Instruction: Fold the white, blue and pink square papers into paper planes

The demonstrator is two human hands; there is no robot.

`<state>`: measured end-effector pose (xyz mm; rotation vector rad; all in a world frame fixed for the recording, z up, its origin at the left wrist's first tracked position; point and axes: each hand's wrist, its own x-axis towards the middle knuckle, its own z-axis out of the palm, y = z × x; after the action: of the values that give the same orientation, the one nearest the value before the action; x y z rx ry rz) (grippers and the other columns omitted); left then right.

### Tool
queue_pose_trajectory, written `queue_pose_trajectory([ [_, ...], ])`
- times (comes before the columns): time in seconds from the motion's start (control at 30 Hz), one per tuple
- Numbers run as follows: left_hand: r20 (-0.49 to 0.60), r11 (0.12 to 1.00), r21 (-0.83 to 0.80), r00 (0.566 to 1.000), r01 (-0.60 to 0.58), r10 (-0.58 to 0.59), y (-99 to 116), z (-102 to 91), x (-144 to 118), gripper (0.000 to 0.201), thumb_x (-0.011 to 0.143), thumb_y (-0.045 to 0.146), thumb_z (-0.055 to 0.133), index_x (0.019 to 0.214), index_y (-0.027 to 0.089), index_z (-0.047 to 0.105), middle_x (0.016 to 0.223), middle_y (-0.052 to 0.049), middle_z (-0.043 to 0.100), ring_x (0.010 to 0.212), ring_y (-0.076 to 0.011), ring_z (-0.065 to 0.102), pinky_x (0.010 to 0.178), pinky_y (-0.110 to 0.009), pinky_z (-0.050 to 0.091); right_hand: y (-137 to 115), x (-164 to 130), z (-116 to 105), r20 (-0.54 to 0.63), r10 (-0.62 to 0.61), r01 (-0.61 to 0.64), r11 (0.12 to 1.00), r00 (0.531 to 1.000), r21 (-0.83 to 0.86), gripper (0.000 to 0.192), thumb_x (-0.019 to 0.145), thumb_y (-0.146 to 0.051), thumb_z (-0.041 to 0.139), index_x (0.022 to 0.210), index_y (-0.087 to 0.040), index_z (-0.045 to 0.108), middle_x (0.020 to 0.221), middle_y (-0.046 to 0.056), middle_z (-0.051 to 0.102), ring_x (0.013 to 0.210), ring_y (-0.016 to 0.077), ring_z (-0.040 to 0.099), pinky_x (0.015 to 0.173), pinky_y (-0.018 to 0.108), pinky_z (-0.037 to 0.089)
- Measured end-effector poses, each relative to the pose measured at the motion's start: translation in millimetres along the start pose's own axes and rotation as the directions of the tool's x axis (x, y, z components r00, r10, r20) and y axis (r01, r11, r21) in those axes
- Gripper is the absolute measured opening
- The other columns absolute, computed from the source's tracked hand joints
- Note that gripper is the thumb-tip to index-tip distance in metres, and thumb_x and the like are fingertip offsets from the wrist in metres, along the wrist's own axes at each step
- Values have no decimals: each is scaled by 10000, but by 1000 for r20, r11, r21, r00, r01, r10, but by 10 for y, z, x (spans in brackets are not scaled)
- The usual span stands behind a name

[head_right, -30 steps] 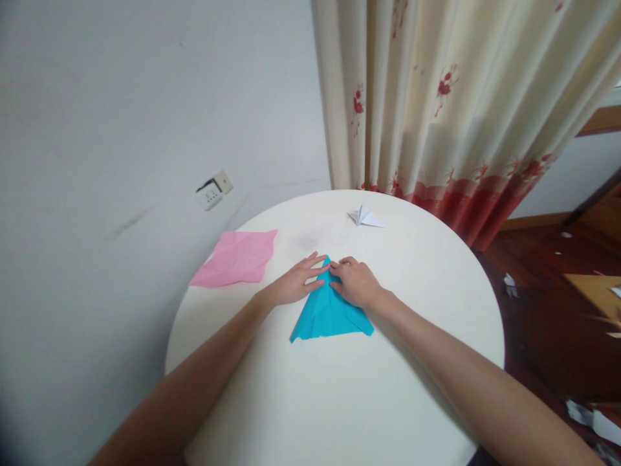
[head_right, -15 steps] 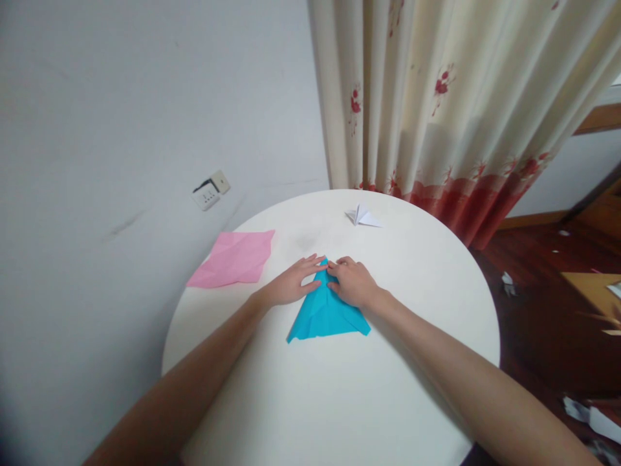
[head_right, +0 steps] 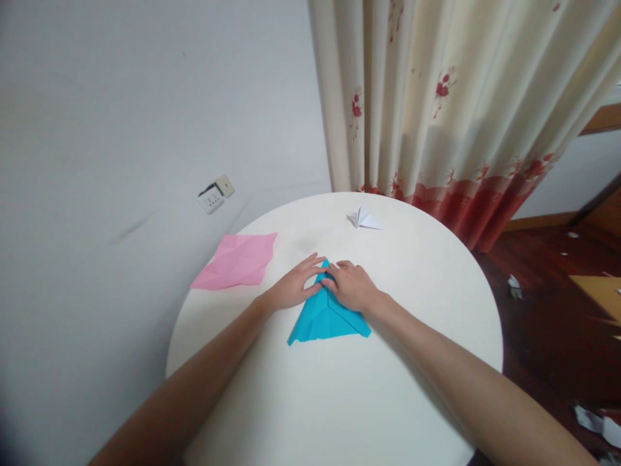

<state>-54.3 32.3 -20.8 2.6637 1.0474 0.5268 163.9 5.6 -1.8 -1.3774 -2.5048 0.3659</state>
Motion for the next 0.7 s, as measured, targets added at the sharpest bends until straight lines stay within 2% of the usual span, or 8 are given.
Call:
queue_pose_trajectory([
  [0.1,-31,999,16,999,33,-33,1,-17,-9,385,915,389,569,1252,213,627,1484,-118,431,1453,-274,292,1194,-445,296,-8,-14,-14,-1,-10,10,1000,1000,-4,494,1008,-486,347,1356,-173,505,1341,172,572,1288,294,485,996,415,403],
  [0.2,-4,999,15,999,34,-34,-16,-33,-6,386,906,407,580,1246,233,638,1439,-99,489,1442,-282,311,1197,-468,288,-25,-35,-37,16,-48,48,999,999,14,475,1001,-488,371,1356,-189,474,1331,169,569,1263,294,506,970,411,409],
  [0.37,42,1000,-3,999,10,-10,-31,-53,23,429,899,410,584,1290,234,606,1481,-76,474,1459,-274,281,1205,-491,257,-36,-59,-47,30,-35,32,996,999,85,462,993,-501,392,1317,-174,426,1256,149,603,1033,258,632,851,355,436],
  [0.53,60,999,53,998,10,-13,18,-53,32,416,919,414,544,1294,239,587,1492,-64,468,1450,-265,305,1194,-476,265,-20,-54,-24,25,-45,43,998,999,47,425,1005,-502,355,1243,-164,452,1211,153,619,972,247,641,821,342,427],
  [0.7,47,993,116,998,28,-34,91,-5,40,487,925,411,528,1372,219,501,1488,-89,468,1411,-265,372,1181,-461,284,-22,-56,-34,23,-38,37,999,999,25,377,1004,-474,377,1190,-160,474,1178,149,633,949,247,644,812,344,437],
])
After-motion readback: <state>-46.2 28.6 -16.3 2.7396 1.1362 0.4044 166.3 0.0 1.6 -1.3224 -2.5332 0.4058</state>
